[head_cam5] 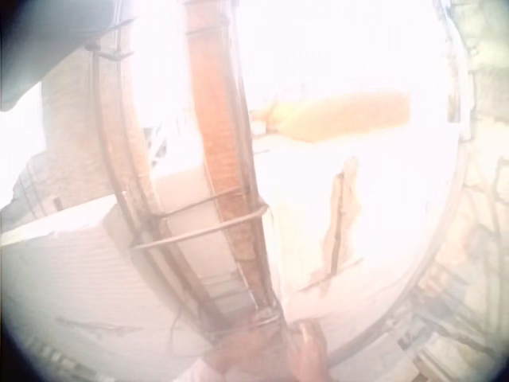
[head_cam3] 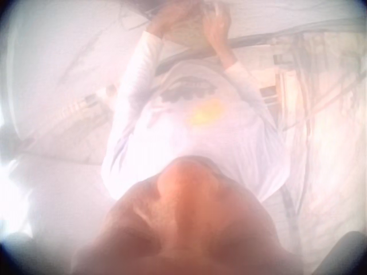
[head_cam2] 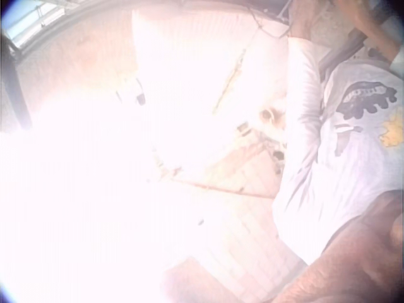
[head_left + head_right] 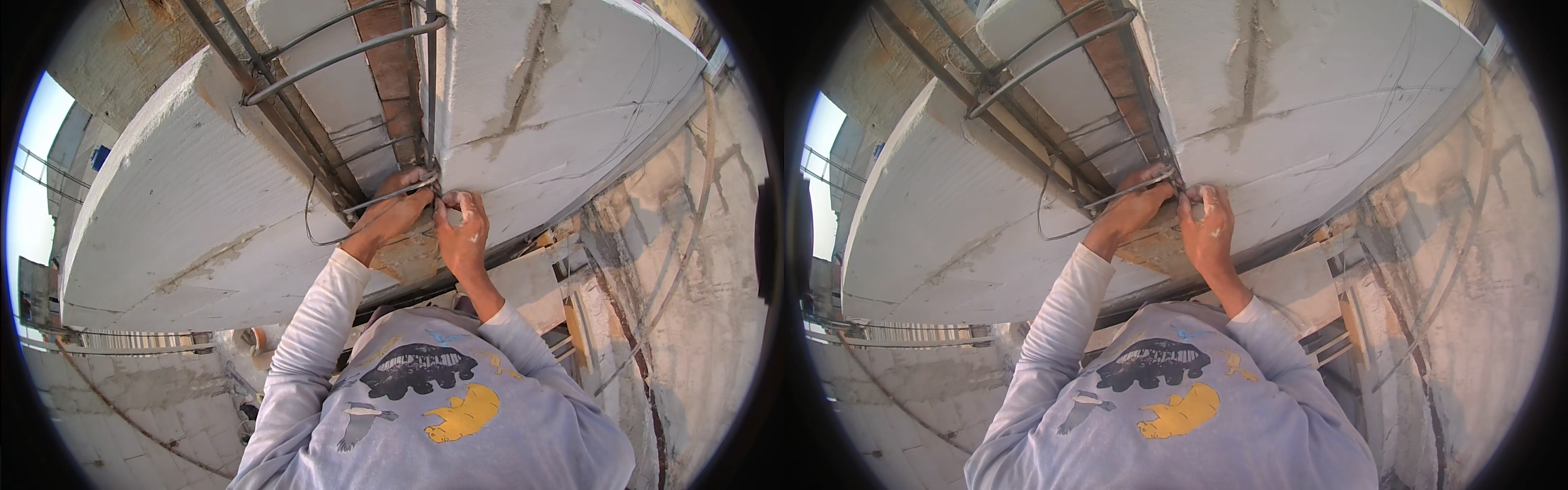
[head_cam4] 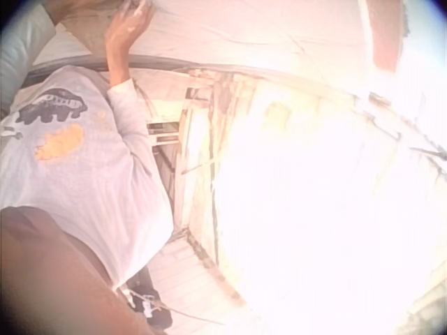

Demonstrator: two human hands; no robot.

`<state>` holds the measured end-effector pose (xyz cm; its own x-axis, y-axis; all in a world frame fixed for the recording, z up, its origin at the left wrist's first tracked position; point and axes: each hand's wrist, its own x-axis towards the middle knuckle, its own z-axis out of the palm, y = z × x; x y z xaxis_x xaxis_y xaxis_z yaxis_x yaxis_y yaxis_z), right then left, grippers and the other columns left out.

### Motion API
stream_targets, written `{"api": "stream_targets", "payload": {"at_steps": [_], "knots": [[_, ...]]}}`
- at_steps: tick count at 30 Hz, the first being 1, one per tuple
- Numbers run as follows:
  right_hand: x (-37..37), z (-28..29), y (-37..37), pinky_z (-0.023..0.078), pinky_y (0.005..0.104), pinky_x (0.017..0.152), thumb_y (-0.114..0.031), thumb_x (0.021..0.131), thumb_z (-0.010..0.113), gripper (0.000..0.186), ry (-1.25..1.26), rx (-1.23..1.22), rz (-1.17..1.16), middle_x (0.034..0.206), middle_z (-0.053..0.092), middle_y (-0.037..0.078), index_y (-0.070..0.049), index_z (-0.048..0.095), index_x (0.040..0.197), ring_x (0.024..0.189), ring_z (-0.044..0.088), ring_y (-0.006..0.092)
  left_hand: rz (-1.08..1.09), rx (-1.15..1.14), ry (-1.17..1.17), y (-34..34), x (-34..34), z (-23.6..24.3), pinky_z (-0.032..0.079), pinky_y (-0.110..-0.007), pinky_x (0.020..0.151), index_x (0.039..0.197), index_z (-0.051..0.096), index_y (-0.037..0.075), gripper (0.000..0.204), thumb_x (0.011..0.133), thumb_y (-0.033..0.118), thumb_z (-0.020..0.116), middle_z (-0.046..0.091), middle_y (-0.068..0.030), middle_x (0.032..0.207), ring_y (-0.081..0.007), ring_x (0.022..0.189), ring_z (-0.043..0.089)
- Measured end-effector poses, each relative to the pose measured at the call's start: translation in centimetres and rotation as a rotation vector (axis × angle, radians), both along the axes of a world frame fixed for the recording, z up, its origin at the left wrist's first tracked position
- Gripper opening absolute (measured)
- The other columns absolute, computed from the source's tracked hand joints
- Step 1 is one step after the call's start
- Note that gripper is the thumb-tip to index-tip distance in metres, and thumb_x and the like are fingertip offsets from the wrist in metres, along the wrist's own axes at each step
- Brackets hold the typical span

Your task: The person secures metal rebar to a concrete wall using wire ties, then places and adjusts wooden boards against the wall to form a mold. The person handles the boards and rebar by hand, positioning them carefully along the wall surface.

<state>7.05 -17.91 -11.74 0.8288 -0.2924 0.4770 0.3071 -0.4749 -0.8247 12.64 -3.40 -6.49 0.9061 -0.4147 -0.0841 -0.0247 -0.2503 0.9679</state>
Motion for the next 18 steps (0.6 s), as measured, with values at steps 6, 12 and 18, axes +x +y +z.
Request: {"api": "stream_targets", "payload": {"at_steps": [6,12,18], "knots": [[0.0,-0.3,0.2,0.052,0.046,0.078,0.001,0.083,0.073,0.018,-0.052,-0.153,-0.054,0.093,0.065,0.015,-0.001,0.061,0.097,0.088,0.065,0.0377,-0.03,0.012,-0.053,0.5,-0.2,0.2,0.047,-0.031,0.088,0.109,0.066,0.004,0.023,0.098,0.023,0.06,0.067,-0.0035,0.099,-0.0129,0.094,0.056],[-0.5,-0.2,0.2,0.052,0.0466,0.076,0.001,0.083,0.073,0.019,-0.105,-0.207,-0.083,0.092,0.067,0.015,-0.001,0.061,0.098,0.087,0.066,0.0377,-0.034,-0.012,-0.201,0.9,-1.0,0.6,0.048,-0.034,0.088,0.113,0.065,0.003,0.029,0.101,0.029,0.061,0.067,-0.009,0.102,-0.0182,0.094,0.059],[-0.6,1.9,0.2,0.051,0.0455,0.075,-0.002,0.088,0.066,0.011,0.159,-0.19,-0.008,0.09,0.066,0.015,0.0,0.062,0.098,0.085,0.066,0.0357,-0.038,0.006,-0.333,1.5,-1.5,0.7,0.048,-0.039,0.087,0.114,0.064,0.002,0.032,0.104,0.032,0.058,0.066,-0.017,0.104,-0.0312,0.093,0.061]]}}
